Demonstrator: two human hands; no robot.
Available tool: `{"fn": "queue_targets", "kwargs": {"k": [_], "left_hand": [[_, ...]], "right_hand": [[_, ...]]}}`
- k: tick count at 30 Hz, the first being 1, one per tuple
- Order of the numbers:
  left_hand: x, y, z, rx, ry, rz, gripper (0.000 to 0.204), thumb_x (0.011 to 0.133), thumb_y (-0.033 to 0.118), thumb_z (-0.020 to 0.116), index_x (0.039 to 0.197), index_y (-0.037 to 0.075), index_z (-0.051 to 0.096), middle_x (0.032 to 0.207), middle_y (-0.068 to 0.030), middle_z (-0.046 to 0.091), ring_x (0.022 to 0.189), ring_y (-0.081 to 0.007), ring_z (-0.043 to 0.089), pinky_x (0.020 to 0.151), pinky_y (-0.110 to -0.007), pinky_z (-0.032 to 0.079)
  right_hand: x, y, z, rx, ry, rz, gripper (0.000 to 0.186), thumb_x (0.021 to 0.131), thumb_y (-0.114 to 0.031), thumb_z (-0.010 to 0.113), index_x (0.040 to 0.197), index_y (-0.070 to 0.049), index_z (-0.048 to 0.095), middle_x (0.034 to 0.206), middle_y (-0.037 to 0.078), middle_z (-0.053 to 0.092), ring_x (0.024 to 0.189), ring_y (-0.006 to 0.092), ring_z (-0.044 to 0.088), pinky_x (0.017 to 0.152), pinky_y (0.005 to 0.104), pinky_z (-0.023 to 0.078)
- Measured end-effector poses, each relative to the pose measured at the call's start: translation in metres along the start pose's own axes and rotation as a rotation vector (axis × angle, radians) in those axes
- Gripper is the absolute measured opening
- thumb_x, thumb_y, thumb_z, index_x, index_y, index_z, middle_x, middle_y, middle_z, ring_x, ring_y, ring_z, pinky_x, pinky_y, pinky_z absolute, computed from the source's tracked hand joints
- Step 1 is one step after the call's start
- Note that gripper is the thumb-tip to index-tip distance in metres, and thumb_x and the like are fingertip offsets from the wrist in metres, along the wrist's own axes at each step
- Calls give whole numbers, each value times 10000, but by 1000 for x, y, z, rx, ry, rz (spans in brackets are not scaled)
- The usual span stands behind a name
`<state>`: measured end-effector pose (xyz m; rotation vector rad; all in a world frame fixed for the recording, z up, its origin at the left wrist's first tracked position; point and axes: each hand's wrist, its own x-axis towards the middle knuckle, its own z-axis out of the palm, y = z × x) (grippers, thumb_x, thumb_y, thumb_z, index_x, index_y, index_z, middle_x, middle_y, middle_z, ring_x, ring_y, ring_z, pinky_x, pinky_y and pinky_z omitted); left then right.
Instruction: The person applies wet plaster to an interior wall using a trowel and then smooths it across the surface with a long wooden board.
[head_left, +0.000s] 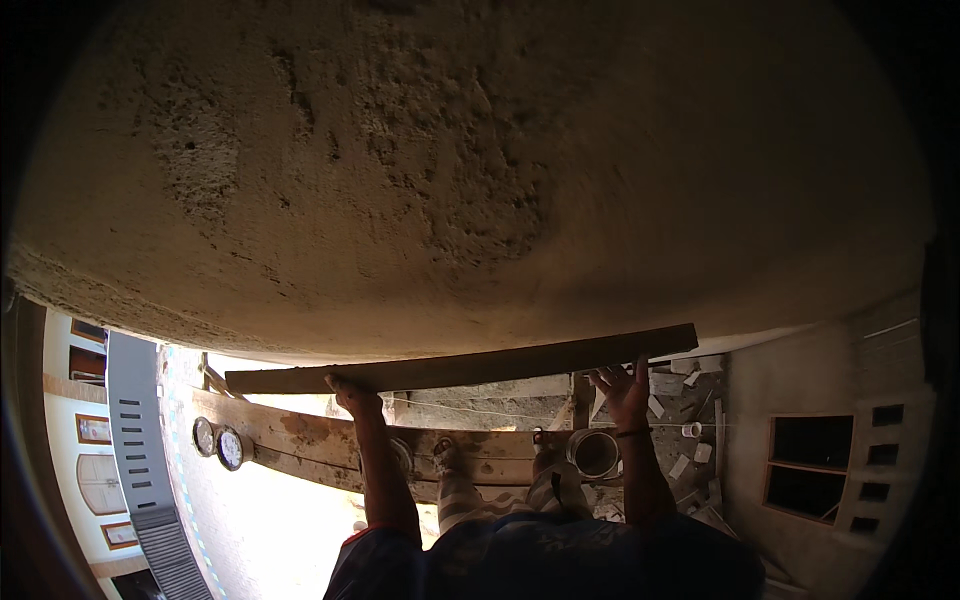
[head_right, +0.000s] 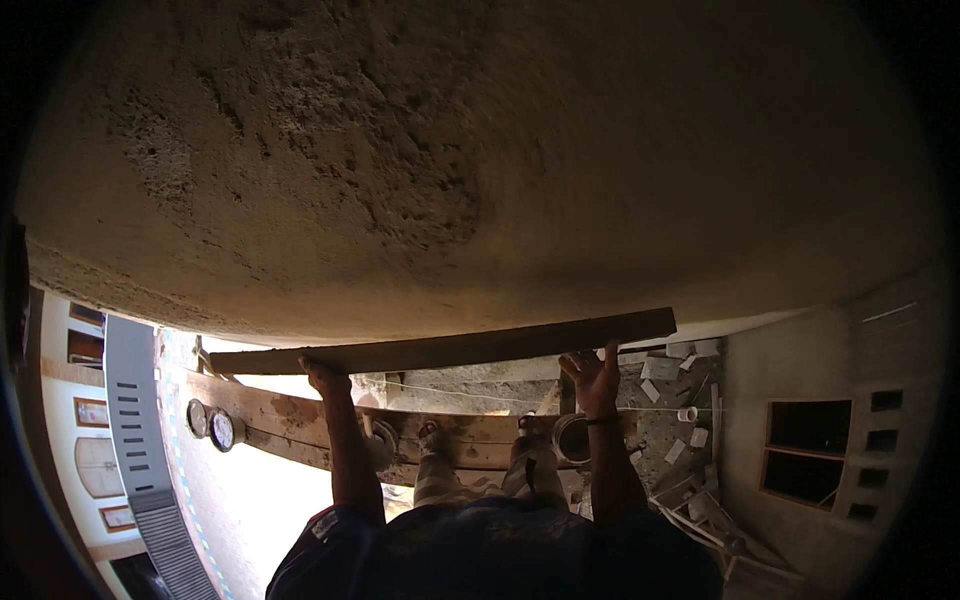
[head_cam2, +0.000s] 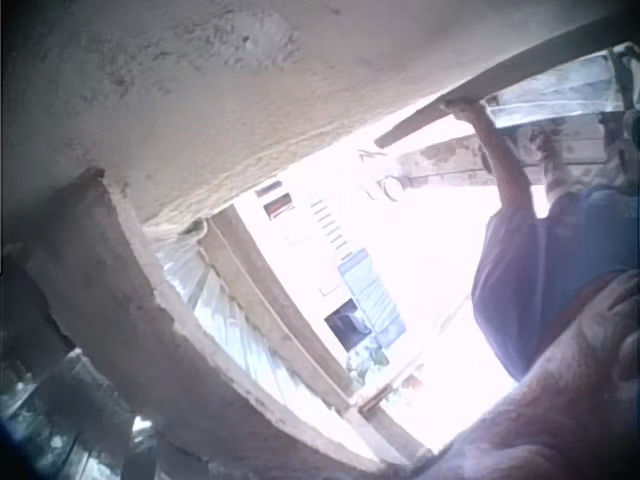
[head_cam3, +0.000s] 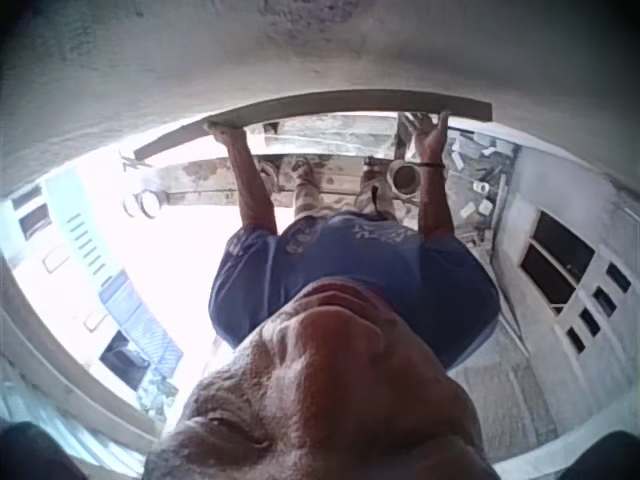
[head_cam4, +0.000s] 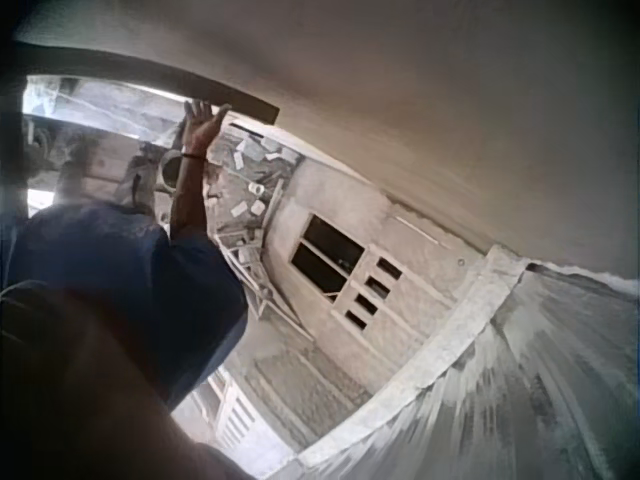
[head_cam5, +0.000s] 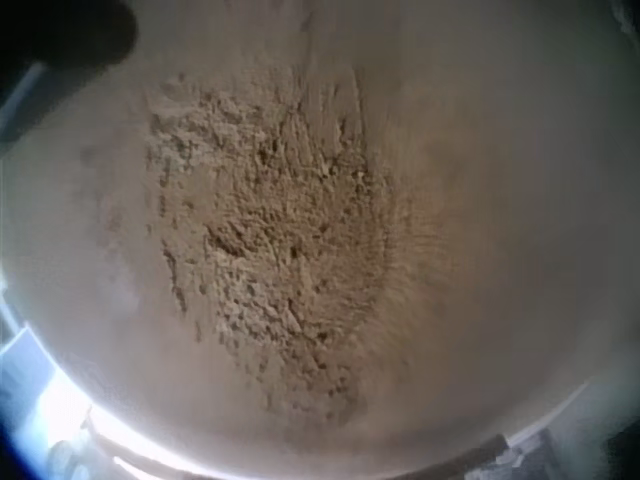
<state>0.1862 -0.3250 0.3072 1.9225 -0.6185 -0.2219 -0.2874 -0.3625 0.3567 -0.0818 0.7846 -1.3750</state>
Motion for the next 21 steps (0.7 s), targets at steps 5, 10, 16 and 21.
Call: {"fn": "queue_targets", "kwargs": {"k": [5, 10, 16, 21], "left_hand": [[133, -41, -48, -320, -100, -63, 551, 918, 460, 290, 1268, 42, 373, 1242, -162, 449, 1089, -317, 485, 873, -457, 474], [245, -58, -68, -807, -182, -375, 508, 889, 484, 325, 1220, 120, 450, 1232, -96, 492, 1069, -293, 513, 869, -425, 460], [376, -143, -145, 142, -145, 372, 525, 818, 383, 554, 1219, 65, 432, 1173, -92, 532, 1025, -228, 526, 824, -374, 475], [377, -132, -88, -154, -122, 311, 532, 713, 113, 658, 1172, -35, 434, 1087, -218, 539, 986, -338, 547, 805, -400, 492]], "right_hand": [[23, 116, 46, -62, 53, 46, 218, 848, -189, 576, 1035, -96, 514, 1005, 75, 533, 984, 271, 531, 860, 484, 470], [37, 209, 96, -62, -28, 88, 176, 828, -136, 607, 967, -86, 512, 859, 61, 557, 814, 235, 592, 791, 424, 522], [40, 290, 181, -64, -45, -38, 212, 848, -173, 604, 962, -78, 452, 939, 68, 515, 893, 250, 585, 874, 463, 489], [35, 274, 187, -172, 16, -331, 252, 832, -210, 629, 928, -94, 426, 863, 25, 505, 822, 185, 597, 770, 427, 542]]}}
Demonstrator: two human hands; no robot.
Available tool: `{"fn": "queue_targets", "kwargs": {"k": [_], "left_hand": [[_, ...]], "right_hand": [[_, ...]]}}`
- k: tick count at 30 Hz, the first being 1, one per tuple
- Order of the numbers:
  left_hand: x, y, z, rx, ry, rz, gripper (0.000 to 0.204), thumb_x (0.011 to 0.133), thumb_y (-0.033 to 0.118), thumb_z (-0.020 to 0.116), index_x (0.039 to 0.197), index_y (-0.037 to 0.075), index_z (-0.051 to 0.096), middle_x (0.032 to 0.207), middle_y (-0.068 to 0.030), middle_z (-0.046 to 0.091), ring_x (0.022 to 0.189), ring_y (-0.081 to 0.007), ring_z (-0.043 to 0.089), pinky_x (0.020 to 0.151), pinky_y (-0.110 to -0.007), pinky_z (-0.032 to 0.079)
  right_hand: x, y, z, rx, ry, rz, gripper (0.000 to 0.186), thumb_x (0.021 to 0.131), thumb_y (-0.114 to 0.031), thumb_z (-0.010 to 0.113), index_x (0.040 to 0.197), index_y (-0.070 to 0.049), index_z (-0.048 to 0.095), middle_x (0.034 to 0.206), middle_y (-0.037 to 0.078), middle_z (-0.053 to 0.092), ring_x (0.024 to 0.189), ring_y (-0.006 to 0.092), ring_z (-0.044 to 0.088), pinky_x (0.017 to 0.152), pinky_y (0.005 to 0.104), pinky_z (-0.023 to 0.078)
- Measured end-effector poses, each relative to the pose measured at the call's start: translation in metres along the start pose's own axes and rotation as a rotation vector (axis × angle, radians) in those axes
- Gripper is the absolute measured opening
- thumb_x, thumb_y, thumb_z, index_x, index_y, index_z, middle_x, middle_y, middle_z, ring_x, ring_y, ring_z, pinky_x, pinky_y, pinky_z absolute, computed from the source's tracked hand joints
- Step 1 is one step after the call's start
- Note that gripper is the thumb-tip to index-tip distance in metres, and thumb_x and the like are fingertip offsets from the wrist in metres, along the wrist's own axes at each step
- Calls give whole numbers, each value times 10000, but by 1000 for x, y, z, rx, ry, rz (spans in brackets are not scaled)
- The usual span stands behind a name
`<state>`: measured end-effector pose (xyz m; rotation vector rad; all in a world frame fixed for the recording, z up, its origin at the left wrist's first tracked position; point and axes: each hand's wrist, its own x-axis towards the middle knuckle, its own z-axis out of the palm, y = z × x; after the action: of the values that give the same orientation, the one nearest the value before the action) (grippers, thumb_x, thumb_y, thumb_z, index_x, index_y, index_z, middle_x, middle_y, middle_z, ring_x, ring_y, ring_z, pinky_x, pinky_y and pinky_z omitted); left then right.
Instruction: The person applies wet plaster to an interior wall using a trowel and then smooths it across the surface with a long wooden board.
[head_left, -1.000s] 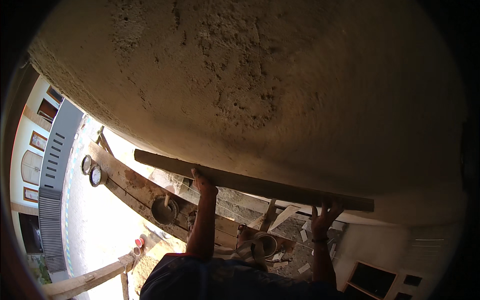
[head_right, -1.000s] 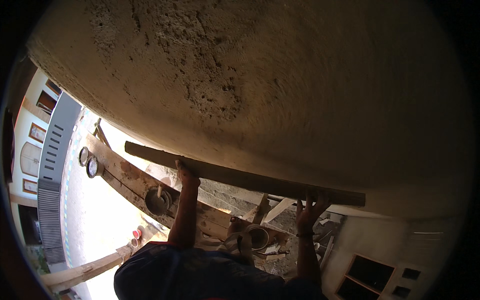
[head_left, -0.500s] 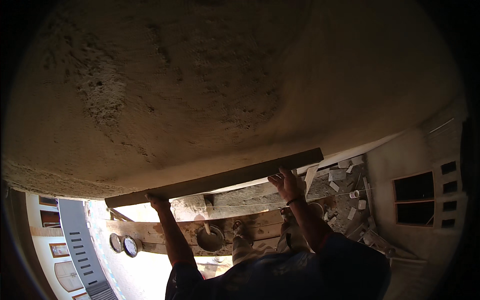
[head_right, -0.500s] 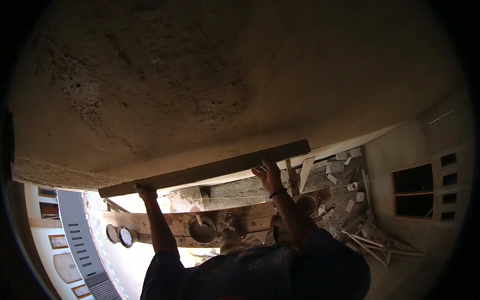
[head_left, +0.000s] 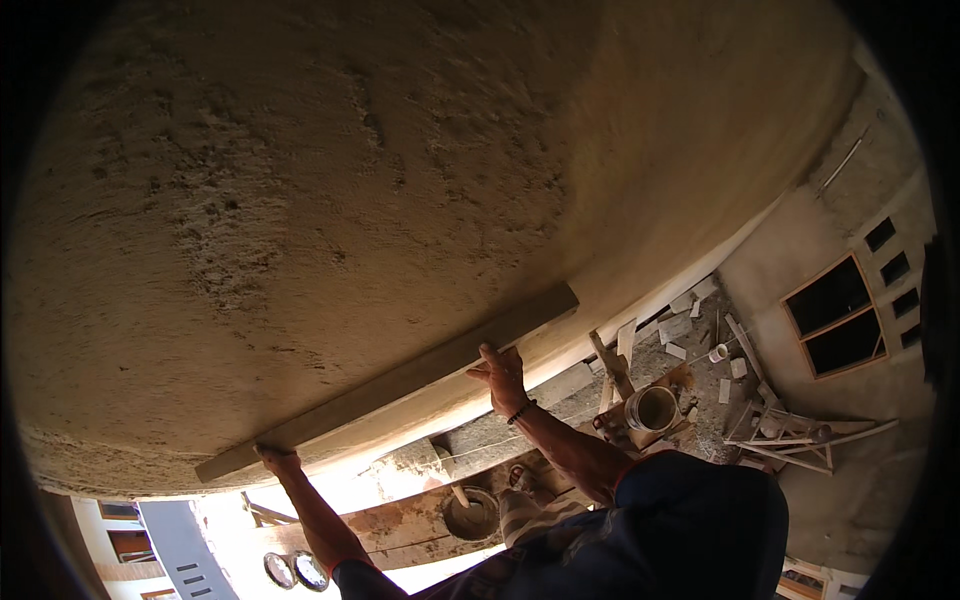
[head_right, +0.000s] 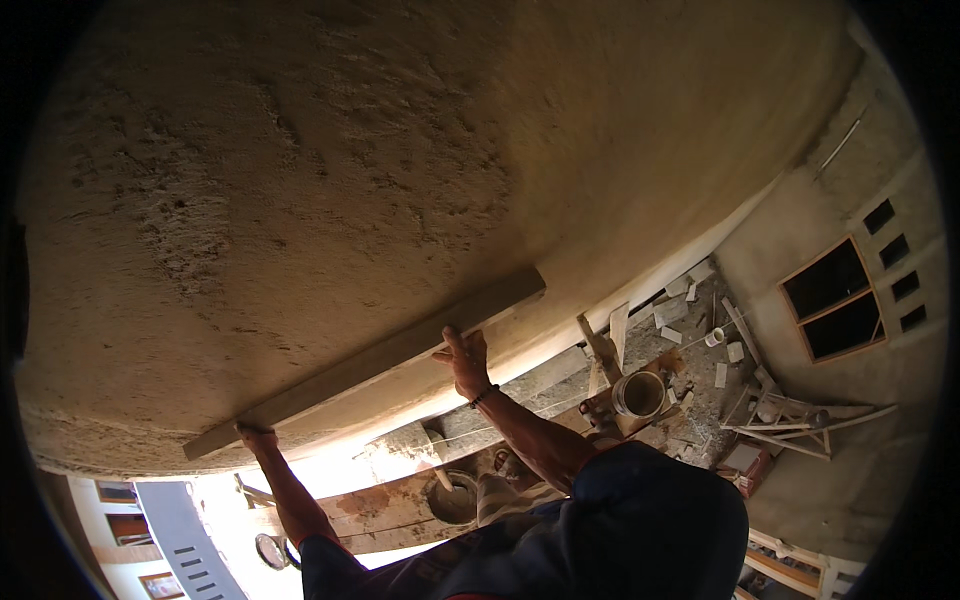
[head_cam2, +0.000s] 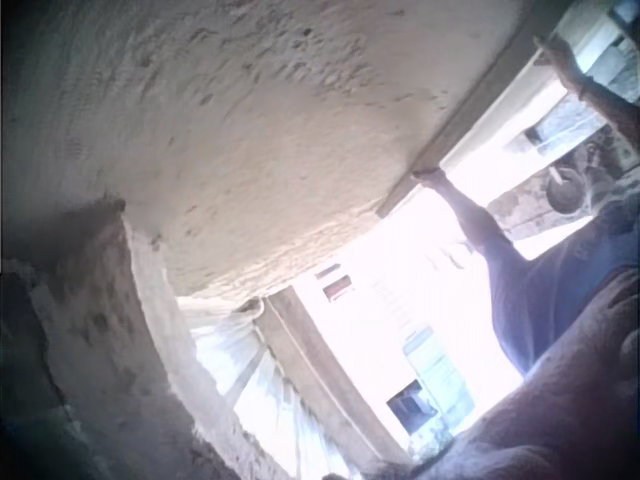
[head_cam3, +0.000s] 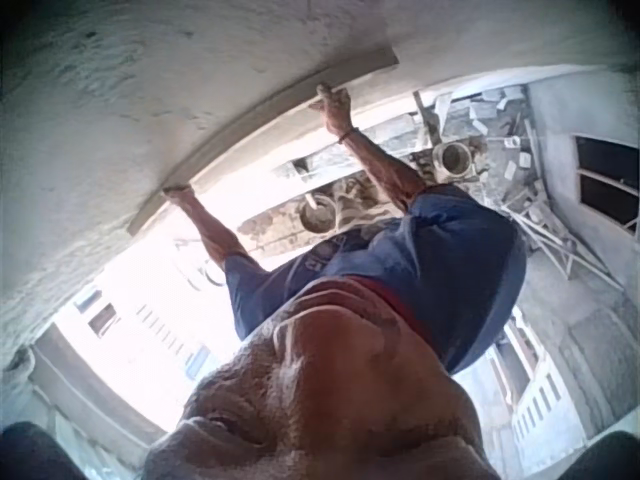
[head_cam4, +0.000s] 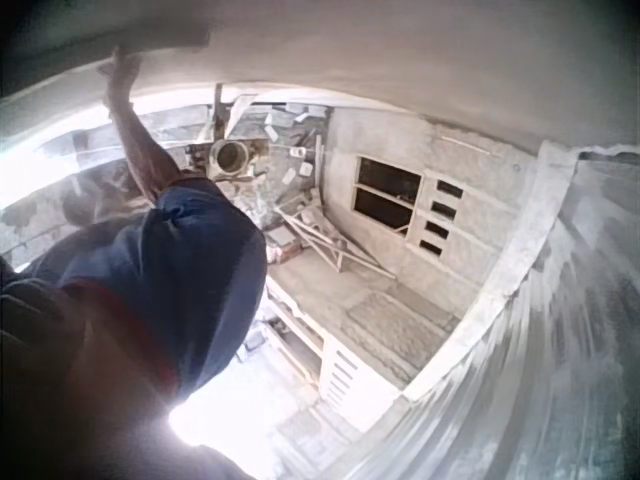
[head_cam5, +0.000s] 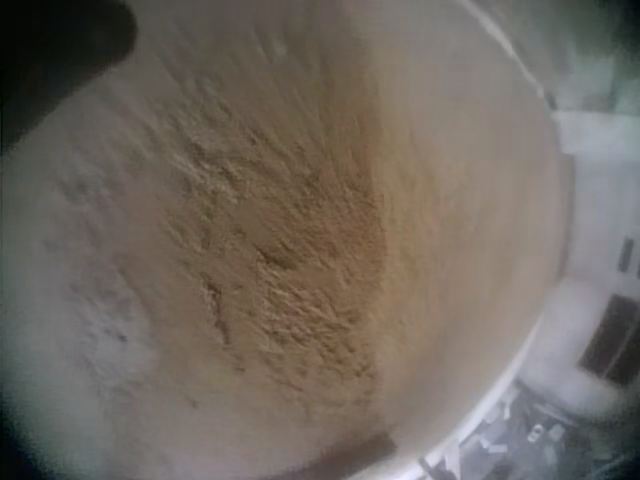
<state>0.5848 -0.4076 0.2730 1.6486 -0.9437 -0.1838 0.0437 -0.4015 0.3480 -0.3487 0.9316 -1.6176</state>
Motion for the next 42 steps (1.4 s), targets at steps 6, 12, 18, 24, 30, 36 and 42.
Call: {"fn": "queue_targets", "kwargs": {"k": [6, 12, 18, 24, 30, 36, 42], "left_hand": [[25, 63, -49, -271, -9, -153, 420, 834, 281, 501, 1177, 41, 473, 1164, -124, 527, 1011, -249, 530, 829, -343, 471], [24, 289, -24, -922, 109, -674, 435, 876, 367, 422, 1195, 82, 503, 1250, -73, 494, 1133, -237, 472, 890, -369, 438], [38, 308, -44, -948, 73, -744, 385, 856, 340, 479, 1162, 116, 544, 1187, -52, 553, 1075, -235, 526, 903, -387, 431], [61, 237, -41, -763, 115, -786, 413, 863, 349, 428, 1200, 128, 519, 1225, -51, 526, 1099, -223, 507, 911, -391, 423], [58, 193, -67, -861, 14, -533, 418, 816, 418, 495, 1171, 200, 535, 1168, -41, 561, 985, -195, 577, 770, -336, 493], [5, 389, -22, -1063, 51, -614, 429, 887, 256, 410, 1247, 22, 416, 1242, -147, 465, 1125, -278, 482, 921, -435, 440], [-2, 464, -27, -1163, -112, -553, 432, 929, 225, 386, 1280, -21, 331, 1276, -189, 414, 1154, -297, 452, 960, -453, 415]], "right_hand": [[-21, -82, 83, -117, -34, -352, 328, 836, -256, 615, 1019, -59, 428, 852, 22, 497, 710, 100, 574, 521, 263, 562], [-30, -199, 127, -142, -37, -551, 355, 833, -300, 614, 981, -43, 418, 839, 31, 493, 704, 100, 579, 496, 255, 556], [-39, -222, 149, -105, -81, -517, 484, 815, -360, 628, 1027, -9, 370, 876, 67, 469, 667, 99, 565, 519, 255, 570], [-41, -149, 128, -90, -115, -367, 580, 813, -409, 619, 1087, -13, 295, 936, 89, 434, 702, 104, 546, 563, 283, 584], [-42, -152, 153, -158, -143, -584, 691, 862, -328, 556, 1287, 20, 137, 976, 121, 474, 731, 137, 582, 515, 273, 579], [-30, -307, 181, -269, -164, -830, 475, 842, -498, 531, 780, -29, 493, 550, 40, 525, 445, 117, 562, 375, 207, 477], [-30, -367, 193, -233, -9, -774, 533, 789, -546, 582, 807, -26, 465, 579, 44, 529, 436, 115, 545, 379, 195, 464]]}}
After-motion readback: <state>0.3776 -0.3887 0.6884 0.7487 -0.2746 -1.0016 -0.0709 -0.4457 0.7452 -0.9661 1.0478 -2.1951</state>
